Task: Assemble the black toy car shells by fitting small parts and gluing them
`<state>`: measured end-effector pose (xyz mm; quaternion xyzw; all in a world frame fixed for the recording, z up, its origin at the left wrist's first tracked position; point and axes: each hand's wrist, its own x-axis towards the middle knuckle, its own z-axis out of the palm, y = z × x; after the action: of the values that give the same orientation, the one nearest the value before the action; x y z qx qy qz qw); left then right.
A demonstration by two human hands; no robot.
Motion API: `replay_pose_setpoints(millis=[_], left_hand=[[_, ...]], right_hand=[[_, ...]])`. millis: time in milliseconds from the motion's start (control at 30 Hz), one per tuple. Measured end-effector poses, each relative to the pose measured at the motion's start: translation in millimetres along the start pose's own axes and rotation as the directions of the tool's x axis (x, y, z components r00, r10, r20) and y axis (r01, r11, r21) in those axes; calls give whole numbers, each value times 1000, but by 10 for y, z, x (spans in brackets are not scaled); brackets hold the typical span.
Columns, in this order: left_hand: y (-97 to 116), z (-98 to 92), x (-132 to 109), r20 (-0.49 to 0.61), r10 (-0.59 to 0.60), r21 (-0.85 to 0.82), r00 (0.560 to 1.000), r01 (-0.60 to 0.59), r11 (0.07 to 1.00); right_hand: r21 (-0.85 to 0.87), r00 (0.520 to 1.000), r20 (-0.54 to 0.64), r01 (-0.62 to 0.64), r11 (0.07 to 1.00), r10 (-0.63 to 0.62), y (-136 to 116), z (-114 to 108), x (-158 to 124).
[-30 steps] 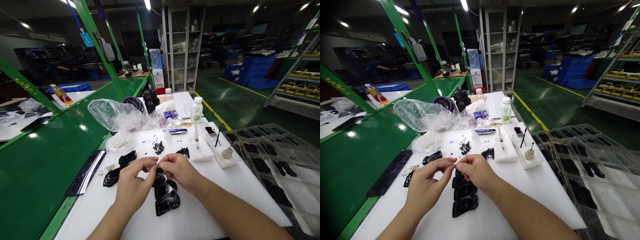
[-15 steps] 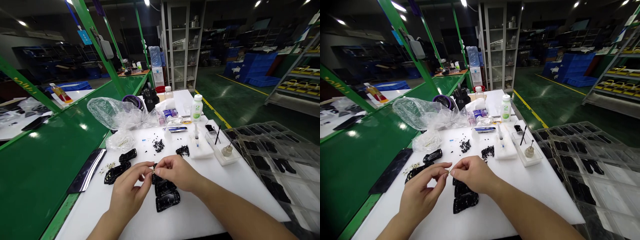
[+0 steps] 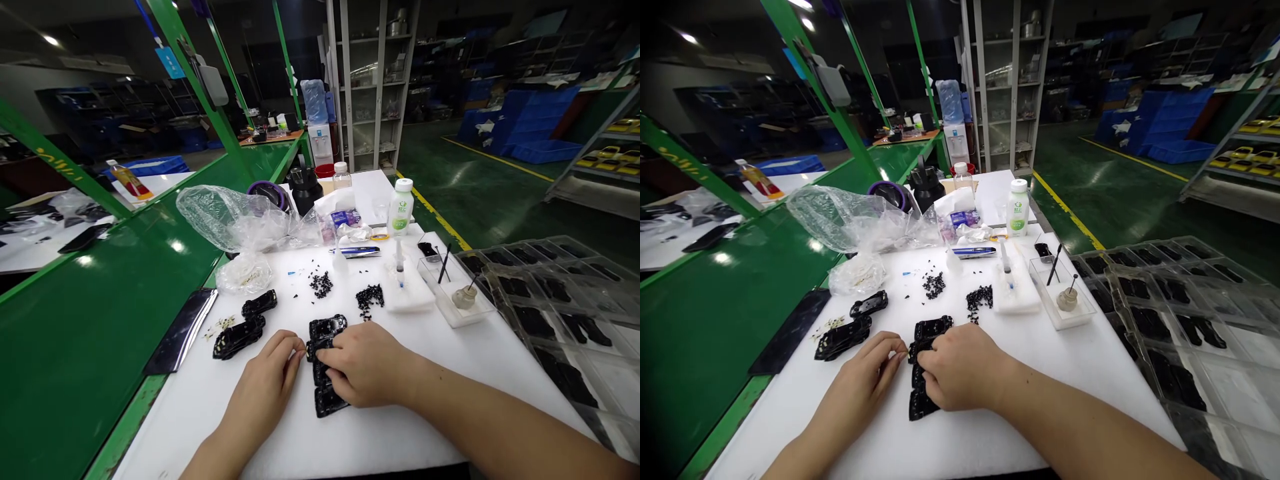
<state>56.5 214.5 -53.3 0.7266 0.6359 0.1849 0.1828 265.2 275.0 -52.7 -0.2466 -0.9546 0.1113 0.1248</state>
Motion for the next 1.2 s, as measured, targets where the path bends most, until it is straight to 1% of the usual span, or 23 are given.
replay_pose_setpoints(millis=[200,367,533,667,833,900,967,1067,1200], left_hand=[[-14,-27,26,30,49,62,998,-50,997],[-26,-48,56,60,66,182,996,-76,980],[-2,-89,74,123,102,324,987,-137,936],[33,-120,102,196,70,414,978,-148,898],[73,-131,109,224,84,493,971,-187,850],[78,-123,97,218,96,523,971,-199,829],[67,-110,73,186,122,531,975,-204,822],[25,-89,21,112,215,483,970,-242,841],[-23,-80,-49,46,327,426,944,-314,848]], right_hand=[[-14,1000,13,-11,1000,11,-37,-8,-18],[-54,1000,11,-2,999,3,-70,-14,-16],[-48,1000,4,-12,999,13,-97,-35,-11],[-33,1000,18,-18,999,19,-105,-62,2],[-27,1000,24,-17,999,18,-117,-78,10],[-23,1000,19,-15,1000,16,-117,-83,6],[-17,1000,21,-21,1000,21,-116,-96,1],[-15,998,50,-28,1000,28,-120,-131,-4],[-15,996,89,-30,999,31,-132,-165,-2]])
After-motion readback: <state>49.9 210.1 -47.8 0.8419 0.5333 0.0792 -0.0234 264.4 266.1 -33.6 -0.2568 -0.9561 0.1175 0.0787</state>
